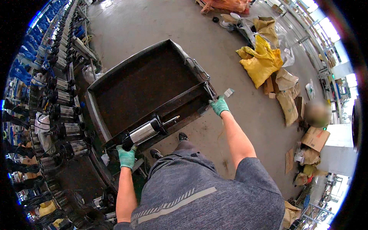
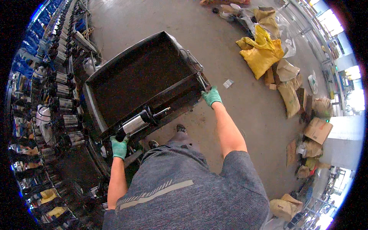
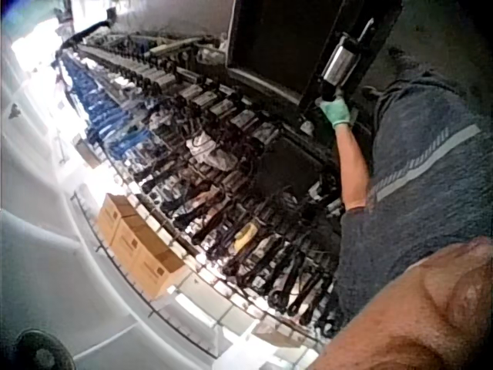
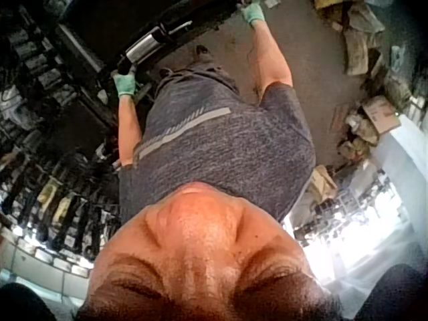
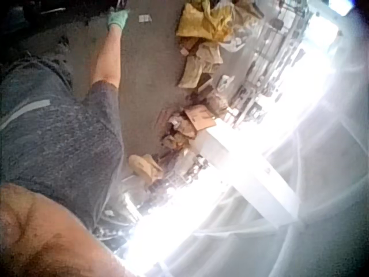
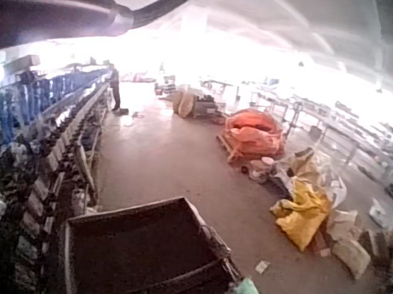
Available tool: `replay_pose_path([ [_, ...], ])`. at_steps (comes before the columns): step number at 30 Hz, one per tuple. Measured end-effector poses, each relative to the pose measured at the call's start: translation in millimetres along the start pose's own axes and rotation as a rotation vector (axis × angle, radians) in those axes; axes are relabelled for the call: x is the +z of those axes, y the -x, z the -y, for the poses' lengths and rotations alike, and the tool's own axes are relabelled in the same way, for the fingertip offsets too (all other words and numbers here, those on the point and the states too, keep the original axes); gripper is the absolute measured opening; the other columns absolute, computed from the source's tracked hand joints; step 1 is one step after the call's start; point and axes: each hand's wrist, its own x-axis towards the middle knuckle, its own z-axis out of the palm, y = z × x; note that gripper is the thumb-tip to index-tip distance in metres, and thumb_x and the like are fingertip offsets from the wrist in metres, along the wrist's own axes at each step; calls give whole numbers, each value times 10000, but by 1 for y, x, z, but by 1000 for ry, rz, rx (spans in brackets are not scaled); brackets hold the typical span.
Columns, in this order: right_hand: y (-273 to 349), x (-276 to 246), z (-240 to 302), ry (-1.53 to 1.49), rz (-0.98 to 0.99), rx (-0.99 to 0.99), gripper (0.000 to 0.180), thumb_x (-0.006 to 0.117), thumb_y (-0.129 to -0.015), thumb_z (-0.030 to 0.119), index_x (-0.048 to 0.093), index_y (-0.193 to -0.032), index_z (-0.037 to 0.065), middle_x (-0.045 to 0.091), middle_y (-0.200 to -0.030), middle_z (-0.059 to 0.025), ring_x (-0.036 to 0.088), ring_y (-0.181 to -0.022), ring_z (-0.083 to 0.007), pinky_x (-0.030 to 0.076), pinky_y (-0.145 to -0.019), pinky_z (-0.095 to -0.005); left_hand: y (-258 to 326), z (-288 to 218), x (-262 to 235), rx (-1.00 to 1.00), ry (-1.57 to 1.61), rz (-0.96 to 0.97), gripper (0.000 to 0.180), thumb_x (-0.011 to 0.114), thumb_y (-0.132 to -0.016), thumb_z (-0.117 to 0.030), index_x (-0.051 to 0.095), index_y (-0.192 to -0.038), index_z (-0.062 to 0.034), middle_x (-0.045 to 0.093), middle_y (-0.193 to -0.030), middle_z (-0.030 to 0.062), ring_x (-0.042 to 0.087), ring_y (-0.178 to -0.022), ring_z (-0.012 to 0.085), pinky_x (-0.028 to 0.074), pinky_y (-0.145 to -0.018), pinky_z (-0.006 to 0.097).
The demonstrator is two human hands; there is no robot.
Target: The person repeatedly picks up a cylindrical metal device from a rack, places it into a large metal tray, and manipulates it by hand. The person then removes the device from the tray and returns it to the rack. This cycle is repeated multiple times throughout the video.
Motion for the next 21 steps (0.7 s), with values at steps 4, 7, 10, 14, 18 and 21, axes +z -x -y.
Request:
replay_pose_path([
  [4, -26, 0, 75, 0, 60, -11, 685, 759, -863, 390, 420, -1280, -34, 687, -1093, -317, 678, -1045, -464, 529, -909, -490, -12, 43, -5, 157, -110, -58, 655, 881, -821, -237, 446, -1267, -34, 666, -1046, 130, 638, -706, 212, 520, -488, 352],
  [7, -85, 22, 58, -94, -7, 3, 663, 714, -902, 400, 391, -1301, -19, 688, -1064, -279, 672, -1046, -450, 517, -931, -481, -8, -5, 4, 65, -108, -13, 635, 892, -805, -218, 489, -1245, -1, 690, -1065, 156, 668, -759, 234, 576, -620, 370],
  [10, -56, 20, 90, -81, 30, -104, 421, 664, -954, 322, 498, -1231, 52, 674, -981, -177, 669, -931, -328, 514, -875, -470, 5, -31, -9, -134, -106, 30, 608, 898, -806, -285, 539, -1187, 25, 701, -1085, 141, 668, -976, 244, 546, -885, 376],
  [14, 28, -7, 136, -191, 360, -290, 293, 640, -947, 230, 586, -1178, 58, 684, -971, -169, 661, -933, -329, 503, -852, -454, 9, -24, -12, -93, -109, -3, 648, 911, -793, -293, 515, -1190, 32, 698, -1096, 146, 665, -973, 245, 547, -889, 372],
  [18, 66, 31, 124, -522, 655, -143, 157, 558, -953, 213, 651, -994, 93, 624, -824, -51, 573, -732, -191, 469, -651, -350, 5, -8, -12, -67, -120, -16, 757, 917, -783, -308, 449, -1289, 4, 688, -1081, 141, 660, -841, 219, 578, -656, 356],
  [21, 85, 44, 130, -639, 677, 61, 208, 530, -948, 228, 687, -861, 122, 580, -727, -6, 514, -591, -123, 397, -480, -296, -3, 5, -10, -33, -182, -13, 798, 929, -763, -346, 449, -1290, 11, 691, -1070, 144, 663, -833, 217, 577, -649, 352],
])
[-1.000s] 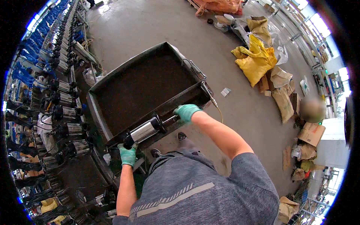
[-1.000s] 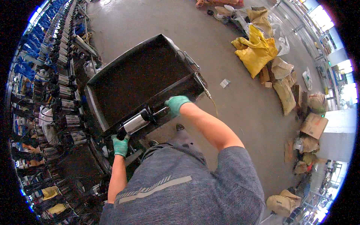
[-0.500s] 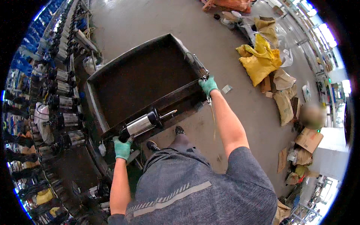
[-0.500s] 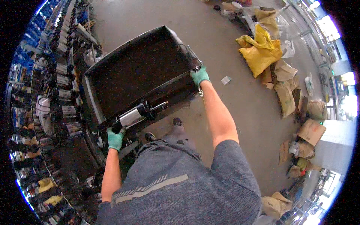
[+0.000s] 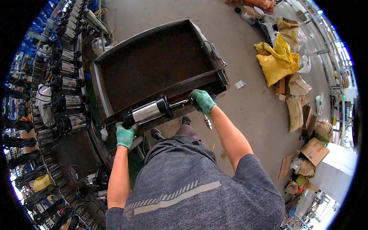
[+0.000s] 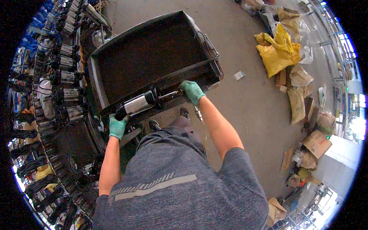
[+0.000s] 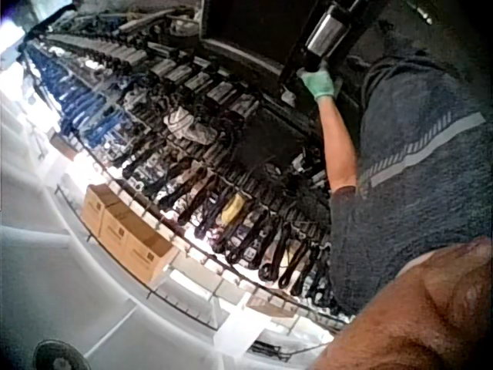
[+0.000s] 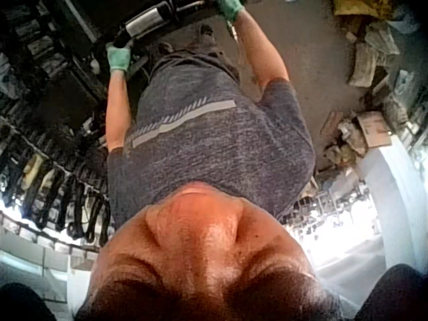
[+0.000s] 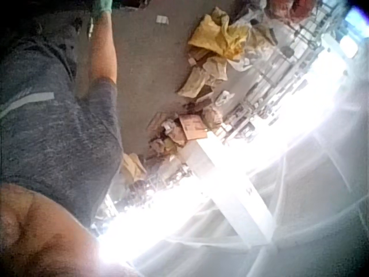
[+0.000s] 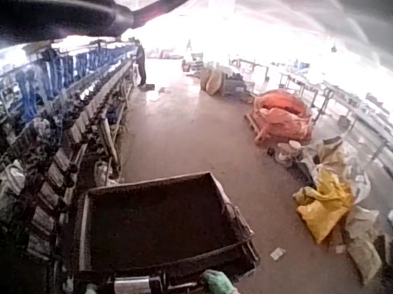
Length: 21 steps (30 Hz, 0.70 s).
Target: The person repeatedly picks up a cylindrical metal device from a rack, places it into a large metal tray, and manipulates it by hand. The person then removes the device from the tray and returns it to the rack. This cycle is repeated multiple times throughout the video.
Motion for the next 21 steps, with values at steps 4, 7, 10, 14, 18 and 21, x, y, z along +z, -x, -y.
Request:
replay_pose_path([
  [4, 1, 15, 0, -188, -2, 43, 218, 527, -947, 238, 681, -821, 148, 581, -662, -8, 479, -481, -123, 341, -428, -288, 2, -16, -4, -17, -24, 13, 837, 938, -744, -361, 455, -1305, 30, 693, -1062, 148, 674, -856, 235, 583, -682, 365],
  [7, -1, 17, 1, -221, 6, 80, 226, 523, -943, 249, 668, -803, 146, 576, -647, -15, 470, -463, -131, 329, -422, -293, 6, -28, -7, -21, -96, -16, 847, 941, -737, -370, 469, -1307, 42, 699, -1064, 160, 686, -878, 243, 587, -691, 371],
  [10, -6, 24, -4, -186, -32, 36, 233, 522, -933, 258, 661, -785, 143, 576, -629, -30, 464, -445, -142, 324, -412, -304, 2, -17, -8, 17, -173, -28, 851, 942, -730, -387, 487, -1301, 50, 706, -1084, 186, 696, -906, 268, 591, -729, 385],
  [14, -6, 28, -7, -163, -84, 25, 240, 526, -917, 265, 652, -757, 138, 577, -605, -46, 456, -425, -154, 321, -395, -318, 6, -39, -14, -80, -153, 40, 905, 941, -701, -463, 503, -1295, 62, 711, -1125, 231, 701, -987, 345, 572, -852, 419],
  [18, -12, 29, -10, -117, -81, -10, 250, 532, -910, 269, 640, -730, 133, 551, -575, -47, 450, -410, -160, 329, -389, -329, 2, -28, -14, -54, -192, 29, 941, 934, -678, -522, 520, -1285, 64, 707, -1151, 260, 691, -1064, 396, 549, -923, 438],
  [21, -10, 30, -7, -141, -97, 54, 248, 539, -907, 263, 635, -721, 131, 535, -559, -43, 446, -407, -160, 329, -390, -336, 2, -21, -11, -22, -225, -13, 925, 935, -681, -514, 527, -1281, 60, 707, -1155, 261, 689, -1076, 388, 552, -917, 435],
])
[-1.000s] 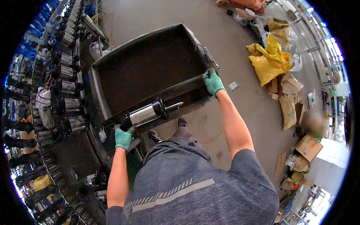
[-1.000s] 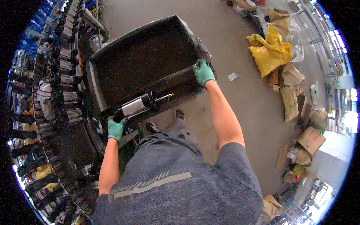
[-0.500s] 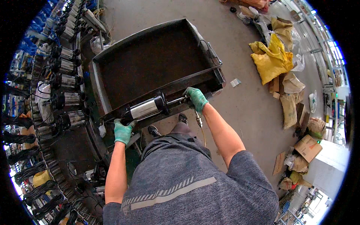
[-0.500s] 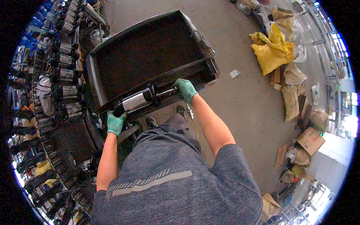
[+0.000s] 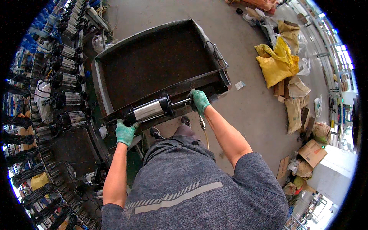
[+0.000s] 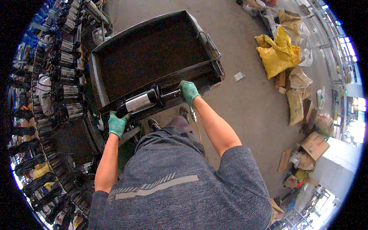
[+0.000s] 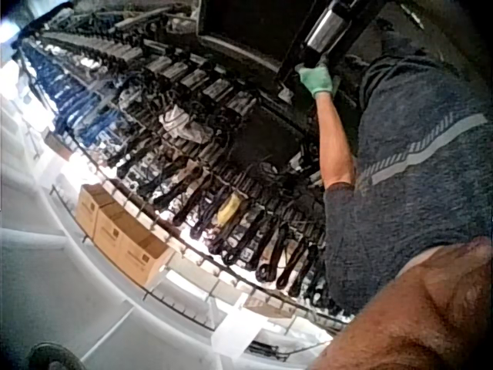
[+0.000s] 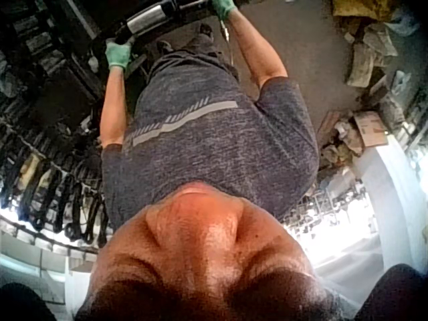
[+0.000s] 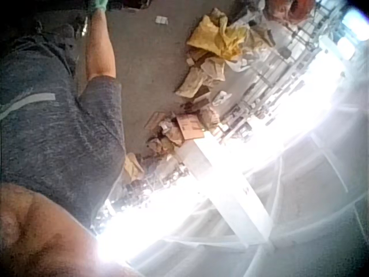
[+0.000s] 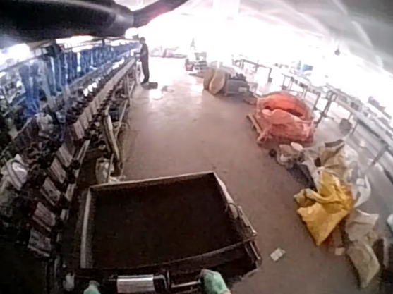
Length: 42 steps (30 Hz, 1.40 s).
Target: The person repeatedly picks up a cylindrical metal device from a rack, places it into a large metal tray, and manipulates it by hand. The person then removes the device from the tray and returns it to the rack. This cycle is repeated multiple times throughout the video.
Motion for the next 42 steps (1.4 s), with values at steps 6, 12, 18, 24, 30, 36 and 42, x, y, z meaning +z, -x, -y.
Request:
replay_pose_path([
  [6, -2, -1, -3, -2, -1, 4, 241, 554, -911, 264, 646, -727, 139, 552, -604, -24, 482, -479, -144, 369, -447, -316, 1, -3, -1, -23, 38, 26, 928, 935, -688, -499, 516, -1292, 67, 702, -1174, 256, 692, -1067, 379, 551, -920, 429],
  [12, 6, -29, 0, 8, 204, -110, 150, 547, -942, 180, 613, -1061, 118, 571, -806, -22, 502, -600, -137, 410, -519, -284, 4, 1, 6, 8, 95, -16, 897, 929, -719, -458, 503, -1305, 72, 695, -1197, 241, 685, -1071, 355, 546, -925, 415],
  [18, -23, -140, 29, 727, -137, -303, 264, 588, -958, 168, 540, -1179, 33, 690, -938, -152, 672, -824, -337, 542, -714, -471, 2, 10, 14, 7, 108, -43, 865, 919, -742, -408, 494, -1327, 67, 690, -1203, 244, 677, -1096, 365, 536, -954, 423],
  [24, -55, -147, 89, 1501, -312, -151, 350, 490, -1008, 276, 659, -1202, 39, 702, -1158, -273, 674, -1085, -462, 546, -897, -557, 9, -8, 0, -82, 165, 25, 773, 903, -751, -362, 524, -1292, 39, 703, -1171, 261, 685, -1119, 384, 539, -949, 436],
  [30, -77, -158, 95, 1564, -368, -147, 420, 528, -1007, 399, 645, -1229, 62, 700, -1154, -273, 660, -1105, -465, 527, -925, -557, 10, -8, 1, -79, 123, 24, 860, 924, -730, -411, 482, -1307, 48, 690, -1166, 272, 675, -1107, 403, 530, -955, 442],
  [36, -30, -93, 108, 1333, -536, -278, 441, 601, -987, 419, 619, -1203, 35, 708, -1123, -269, 663, -1074, -473, 521, -885, -552, 15, 6, 0, 32, 202, -20, 759, 872, -769, -487, 552, -1230, 24, 691, -1104, 264, 671, -1044, 429, 531, -910, 480],
  [42, 19, 38, 87, 902, -58, -773, 290, 630, -1001, 313, 638, -1136, 57, 704, -1043, -229, 659, -961, -450, 518, -828, -503, -20, 71, -48, 183, -299, -361, 348, 638, -952, -264, 653, -1254, -92, 642, -1232, 184, 602, -1142, 394, 495, -965, 507],
])
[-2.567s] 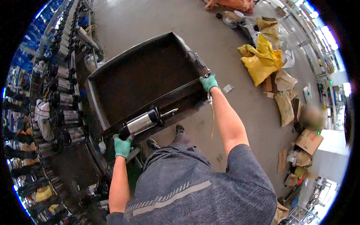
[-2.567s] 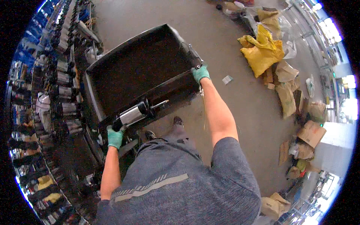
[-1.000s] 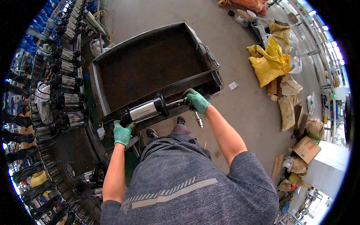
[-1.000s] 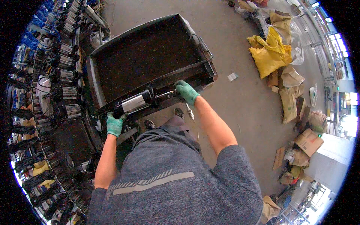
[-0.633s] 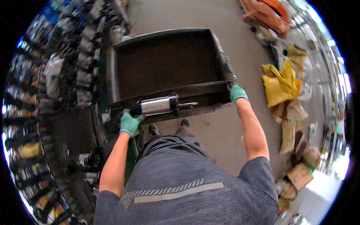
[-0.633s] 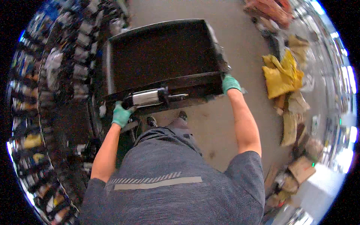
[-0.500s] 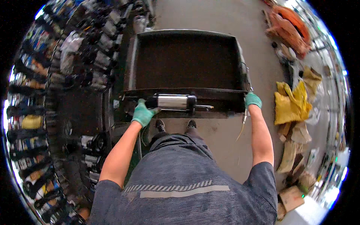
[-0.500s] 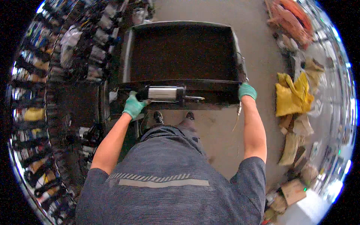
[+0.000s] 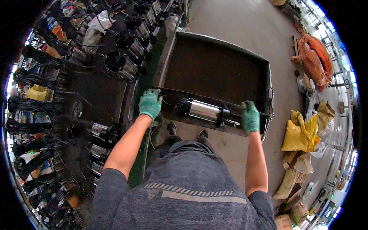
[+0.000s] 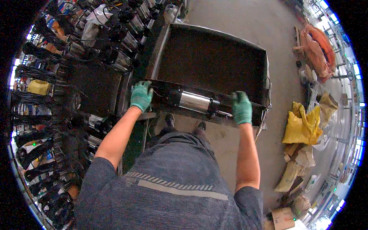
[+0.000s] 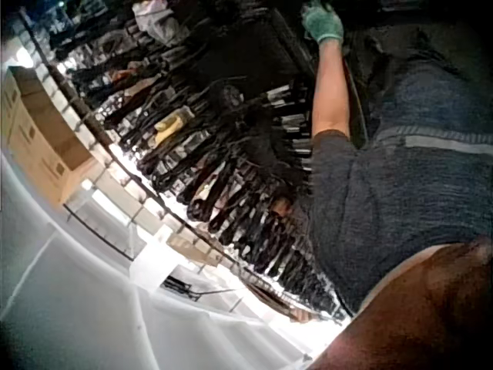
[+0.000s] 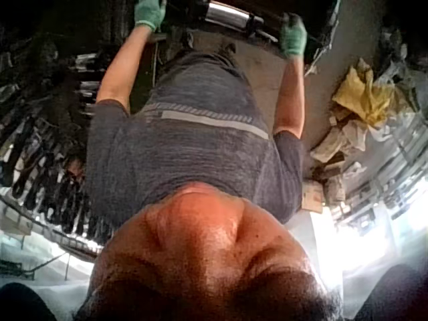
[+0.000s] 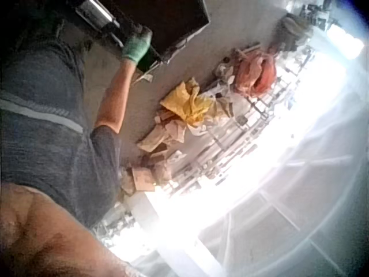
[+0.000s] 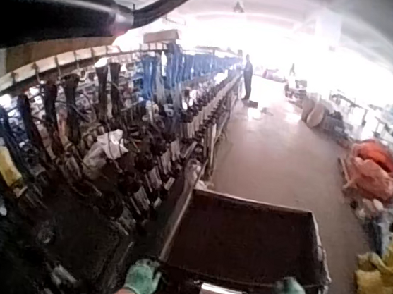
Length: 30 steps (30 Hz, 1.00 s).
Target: The person repeatedly picks up a cylindrical metal device from a rack, places it into a large metal tray, and manipulates it by hand. The person then removes the device from the tray and returns it to the rack. This cycle is repeated multiple times throughout the video.
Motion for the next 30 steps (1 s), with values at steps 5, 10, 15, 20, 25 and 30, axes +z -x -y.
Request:
replay_pose_path([
  [5, 11, 67, 98, 92, 13, -181, 310, 626, -973, 326, 665, -1068, 34, 662, -1056, -201, 620, -997, -435, 502, -877, -505, -33, 68, -4, 185, -290, 431, 385, 527, -944, -139, 628, -1315, -166, 658, -1276, 184, 655, -1137, 391, 535, -942, 524],
  [10, 14, 70, 100, 275, 40, -112, 231, 617, -961, 268, 686, -1012, 54, 686, -1018, -183, 645, -976, -398, 518, -843, -477, -51, 72, -4, 288, -249, 578, 470, 592, -919, -129, 571, -1388, -167, 617, -1332, 205, 642, -1202, 385, 520, -963, 525],
  [15, 17, 75, 82, 299, -8, -110, 242, 620, -956, 269, 683, -1013, 43, 694, -989, -196, 655, -932, -423, 525, -801, -482, -64, 65, -26, 209, 28, 598, 369, 572, -982, -229, 595, -1332, -113, 619, -1321, 248, 633, -1157, 441, 523, -952, 520],
  [20, 9, 78, 103, 328, 12, -35, 264, 622, -952, 294, 697, -1035, 56, 696, -1048, -190, 651, -987, -422, 525, -845, -486, -50, 68, -14, 119, 299, 460, 301, 550, -994, -306, 679, -1141, -77, 702, -1156, 215, 658, -1075, 432, 519, -909, 524],
  [25, 8, 80, 87, 337, -84, 5, 219, 628, -948, 272, 713, -1020, 83, 714, -993, -179, 680, -937, -396, 544, -811, -475, -31, 81, -23, -10, 1006, 322, 291, 598, -1060, -321, 690, -1130, -54, 705, -953, 29, 633, -836, 136, 521, -747, 314],
  [30, 10, 80, 94, 327, -96, 7, 220, 641, -957, 268, 731, -1010, 74, 724, -940, -196, 702, -868, -397, 553, -755, -452, -8, 78, 13, -142, 1203, 496, 262, 608, -1059, -312, 688, -1130, -73, 659, -897, -23, 546, -723, 67, 491, -656, 265],
])
